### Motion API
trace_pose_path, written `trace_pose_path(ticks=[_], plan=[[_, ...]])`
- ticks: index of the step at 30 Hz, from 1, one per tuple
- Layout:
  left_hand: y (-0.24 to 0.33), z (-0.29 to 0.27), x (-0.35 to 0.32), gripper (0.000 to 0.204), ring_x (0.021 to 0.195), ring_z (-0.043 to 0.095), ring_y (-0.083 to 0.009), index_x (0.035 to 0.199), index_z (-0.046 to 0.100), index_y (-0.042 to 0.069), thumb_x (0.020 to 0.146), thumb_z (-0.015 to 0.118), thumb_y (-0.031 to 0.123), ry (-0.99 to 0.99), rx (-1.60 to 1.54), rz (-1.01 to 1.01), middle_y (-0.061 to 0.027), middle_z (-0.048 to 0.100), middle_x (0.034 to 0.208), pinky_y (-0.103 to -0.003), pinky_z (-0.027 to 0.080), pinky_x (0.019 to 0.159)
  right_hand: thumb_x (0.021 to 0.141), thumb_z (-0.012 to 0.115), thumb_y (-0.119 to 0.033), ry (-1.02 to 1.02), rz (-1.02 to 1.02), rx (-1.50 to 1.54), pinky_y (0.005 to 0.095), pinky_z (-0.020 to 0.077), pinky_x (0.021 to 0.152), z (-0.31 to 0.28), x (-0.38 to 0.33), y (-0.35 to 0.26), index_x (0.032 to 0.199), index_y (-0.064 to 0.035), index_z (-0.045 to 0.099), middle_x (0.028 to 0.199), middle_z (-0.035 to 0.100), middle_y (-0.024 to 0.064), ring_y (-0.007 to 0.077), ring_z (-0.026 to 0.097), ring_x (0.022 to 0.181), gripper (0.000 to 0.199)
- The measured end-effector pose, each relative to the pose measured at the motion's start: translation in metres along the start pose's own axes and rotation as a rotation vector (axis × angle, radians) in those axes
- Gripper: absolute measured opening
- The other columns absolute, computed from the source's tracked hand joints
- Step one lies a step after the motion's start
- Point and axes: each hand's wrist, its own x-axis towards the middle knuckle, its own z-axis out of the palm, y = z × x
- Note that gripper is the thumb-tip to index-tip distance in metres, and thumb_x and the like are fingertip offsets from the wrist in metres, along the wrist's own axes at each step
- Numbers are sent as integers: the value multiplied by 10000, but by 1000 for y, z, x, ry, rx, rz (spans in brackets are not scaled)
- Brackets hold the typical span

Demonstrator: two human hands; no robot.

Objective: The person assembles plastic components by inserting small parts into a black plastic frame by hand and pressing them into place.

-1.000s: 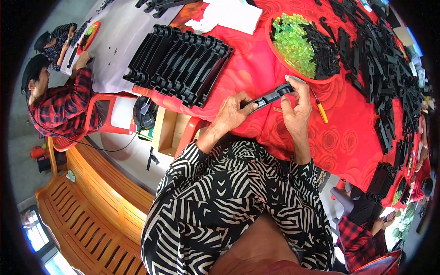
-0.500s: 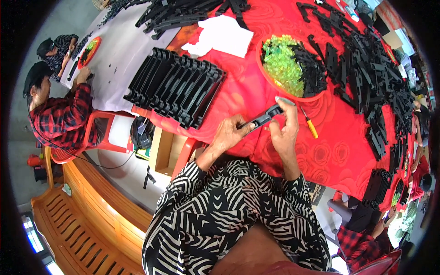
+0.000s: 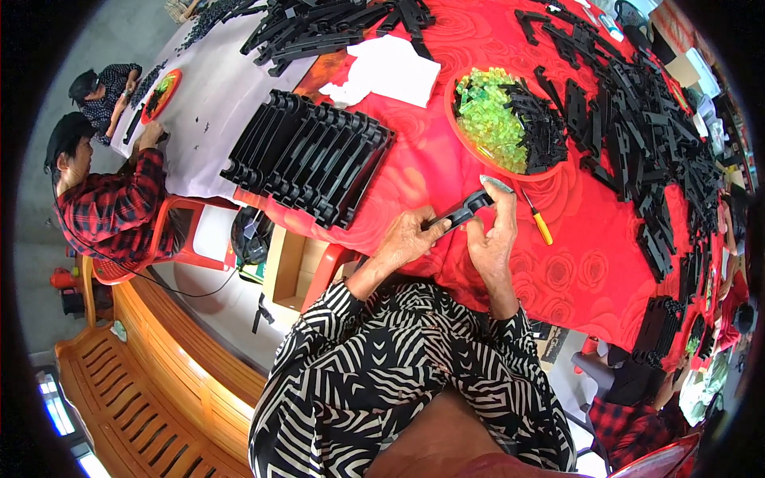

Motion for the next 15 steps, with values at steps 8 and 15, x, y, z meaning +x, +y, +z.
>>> trace_pose_path(ticks=[8, 15], plan=[[1, 5, -6, 297, 453, 423, -167, 743, 540, 4, 842, 608, 275, 55, 22, 62, -94, 423, 492, -362, 337, 449, 617, 483, 107, -6, 23, -44, 346, 389, 929, -1, 1, -17, 1147, 22, 476, 1086, 512, 160, 284, 497, 1052, 537], [-2, 5, -7, 281, 469, 388, -130, 716, 537, 17, 840, 611, 258, 62, 29, 67, -65, 390, 495, -338, 322, 444, 627, 498, 66, 29, -33, -73, 430, 395, 809, 1, -1, -20, 1135, 39, 464, 936, 487, 206, 353, 474, 879, 510]])
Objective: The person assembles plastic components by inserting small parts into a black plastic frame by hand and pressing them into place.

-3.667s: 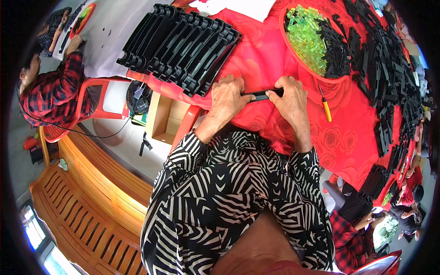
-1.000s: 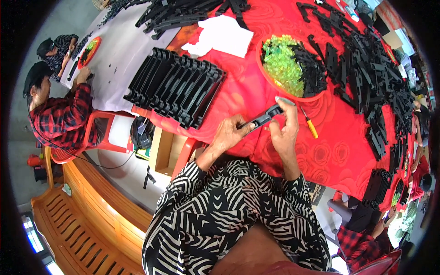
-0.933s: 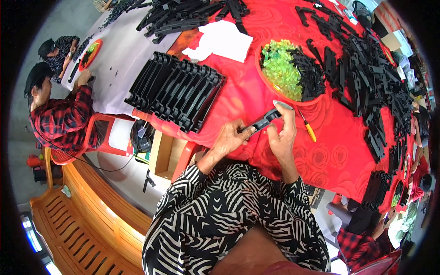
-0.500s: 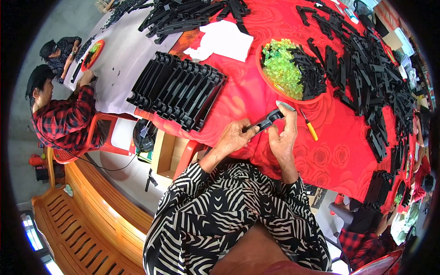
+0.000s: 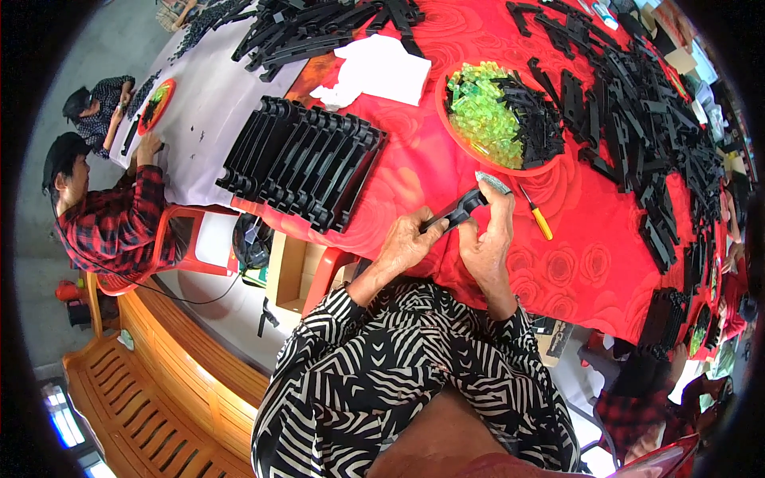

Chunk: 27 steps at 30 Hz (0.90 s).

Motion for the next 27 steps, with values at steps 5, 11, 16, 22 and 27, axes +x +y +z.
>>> trace_pose_path(ticks=[5, 11, 16, 22, 27], plan=[[-5, 7, 3, 236, 503, 349, -76, 706, 553, 30, 828, 625, 218, 3, -85, -36, 25, 378, 530, -287, 285, 436, 623, 502, 69, 70, -96, -30, 424, 396, 788, -1, 1, 0, 1142, 38, 461, 943, 490, 214, 364, 470, 868, 521], [8, 4, -2, 177, 498, 357, -37, 707, 558, 55, 860, 580, 142, 46, -246, -26, 61, 413, 563, -217, 277, 423, 602, 552, 47, 52, -116, 40, 472, 379, 790, 2, 1, 3, 1162, 49, 422, 1021, 460, 228, 392, 437, 906, 576], [6, 12, 3, 197, 510, 375, -39, 686, 514, 63, 871, 531, 128, -27, -256, 11, 52, 449, 583, -212, 285, 450, 593, 521, 56, 60, -30, 44, 466, 377, 844, -7, -4, 6, 1163, 67, 401, 1048, 421, 250, 410, 417, 937, 583], [-5, 2, 2, 237, 483, 465, -94, 772, 580, 52, 898, 560, 252, -101, -348, 7, -14, 537, 601, -227, 365, 451, 624, 544, 6, -19, 81, 164, 418, 393, 838, -6, -5, 8, 1129, 16, 433, 1052, 448, 203, 364, 448, 969, 517], [-11, 9, 5, 203, 482, 426, -63, 734, 541, 64, 897, 559, 185, -172, -348, 37, 9, 488, 573, -207, 341, 444, 658, 582, -26, 52, 172, 276, 387, 401, 847, -11, -9, 11, 1120, 10, 426, 1034, 459, 184, 322, 477, 978, 489]])
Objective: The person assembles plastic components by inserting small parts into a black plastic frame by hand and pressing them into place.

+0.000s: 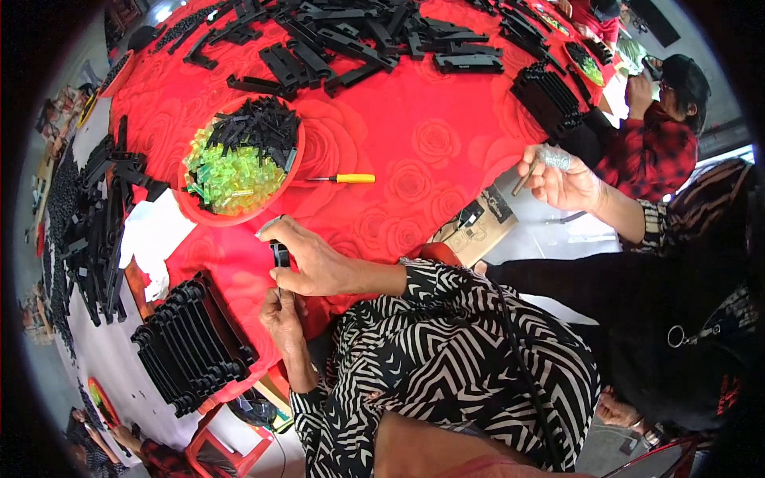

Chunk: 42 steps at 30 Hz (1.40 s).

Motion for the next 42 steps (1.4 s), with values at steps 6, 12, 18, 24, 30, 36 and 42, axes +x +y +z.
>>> trace_pose_path(ticks=[6, 12, 18, 24, 30, 36, 42], plan=[[4, -1, -7, 311, 541, 388, -37, 670, 524, 56, 891, 561, 273, 66, 53, 80, 48, 505, 632, -210, 312, 468, 667, 610, -69, -7, -101, -123, 424, 370, 892, 10, -9, -12, 1179, 59, 339, 1089, 387, 249, 391, 416, 1026, 593], [5, -1, -13, 320, 614, 387, -49, 665, 447, 63, 909, 526, 254, 91, 2, 148, 47, 477, 658, -216, 344, 543, 657, 619, -67, 19, -161, -178, 467, 351, 914, 21, -14, -17, 1232, 71, 301, 1144, 355, 283, 421, 393, 1047, 671], [1, 2, -13, 270, 611, 357, -52, 667, 405, 77, 894, 513, 176, 136, -24, 172, 56, 419, 658, -206, 323, 544, 659, 598, -77, -21, -118, -138, 467, 354, 909, 21, -16, -18, 1224, 68, 312, 1143, 363, 273, 420, 393, 1048, 649], [13, 0, -12, 196, 506, 435, -66, 723, 526, 39, 893, 548, 133, 20, 116, -52, 12, 497, 591, -204, 339, 465, 744, 523, 46, 58, -30, 118, 326, 416, 843, 9, -9, 2, 1114, -15, 481, 1057, 500, 120, 223, 506, 965, 377], [22, -2, -15, 259, 512, 487, -77, 738, 540, 17, 896, 571, 220, -21, 268, -124, -15, 546, 602, -214, 394, 482, 786, 480, 114, 66, 229, 351, 229, 433, 780, 17, -21, 28, 1072, -5, 527, 994, 520, 35, 80, 499, 885, 313], [14, -11, -14, 250, 572, 520, -83, 828, 570, -2, 885, 590, 241, -36, 248, -110, -31, 577, 655, -211, 415, 532, 779, 471, 135, 146, 214, 381, 234, 438, 803, 13, -22, 29, 1056, -2, 534, 1001, 525, 41, 85, 508, 892, 315], [15, -28, -25, 199, 618, 485, -78, 859, 572, -22, 869, 605, 174, -21, 444, -29, -27, 563, 665, -225, 400, 557, 792, 497, 108, 164, 194, 385, 247, 451, 802, 17, -20, 34, 1035, -4, 535, 1015, 534, 58, 105, 536, 938, 270]])
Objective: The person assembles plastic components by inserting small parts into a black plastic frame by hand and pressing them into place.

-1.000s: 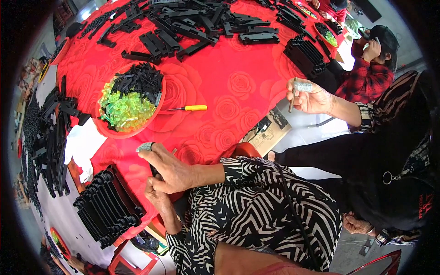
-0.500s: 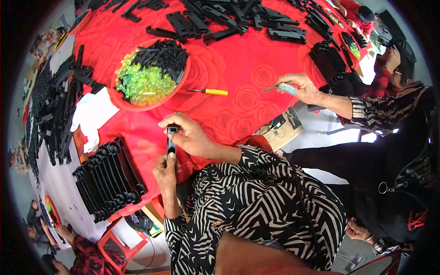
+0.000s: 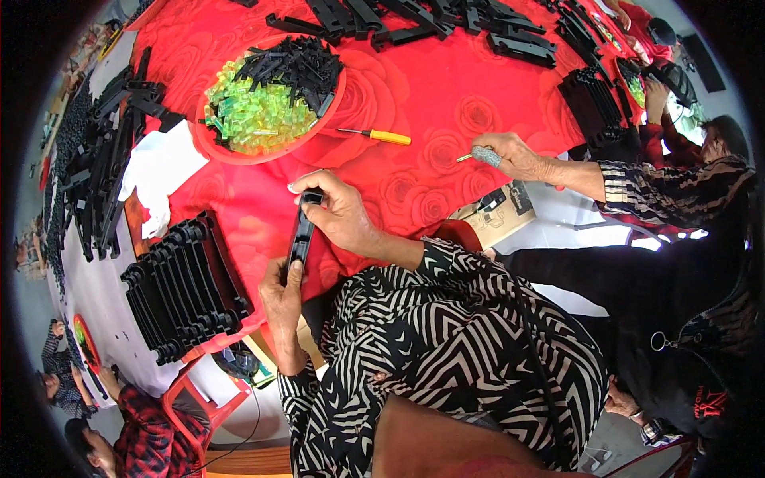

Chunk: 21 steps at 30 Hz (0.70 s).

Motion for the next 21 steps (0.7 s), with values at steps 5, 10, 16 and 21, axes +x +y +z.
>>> trace_pose_path(ticks=[5, 10, 16, 21], plan=[[-3, -4, 2, 147, 615, 473, -89, 868, 570, -30, 854, 600, 113, 12, 37, -35, -27, 553, 653, -244, 395, 551, 765, 557, 57, 13, -75, -344, 263, 469, 750, -3, 0, -9, 1054, -10, 538, 1000, 537, 102, 173, 557, 920, 298], [-4, -17, 1, 148, 618, 497, -128, 875, 586, -36, 822, 618, 99, 119, 203, 31, -75, 556, 666, -277, 408, 572, 740, 622, -30, -11, -237, -895, 348, 483, 718, -26, -12, -33, 1072, -6, 548, 905, 568, 143, 299, 576, 842, 341], [12, -21, -4, 206, 724, 589, -254, 924, 607, -31, 763, 653, 90, 179, 396, 106, -153, 598, 806, -315, 454, 668, 773, 600, -103, -63, -154, -1110, 422, 473, 711, -78, -28, -10, 1082, 11, 532, 895, 595, 175, 335, 576, 791, 336], [11, -13, 0, 188, 748, 586, -331, 917, 600, -9, 789, 628, 126, 127, 384, 124, -167, 582, 835, -365, 447, 647, 793, 570, -87, -73, 104, -865, 400, 478, 707, -61, -28, -27, 1086, 15, 531, 946, 596, 188, 340, 590, 826, 313]])
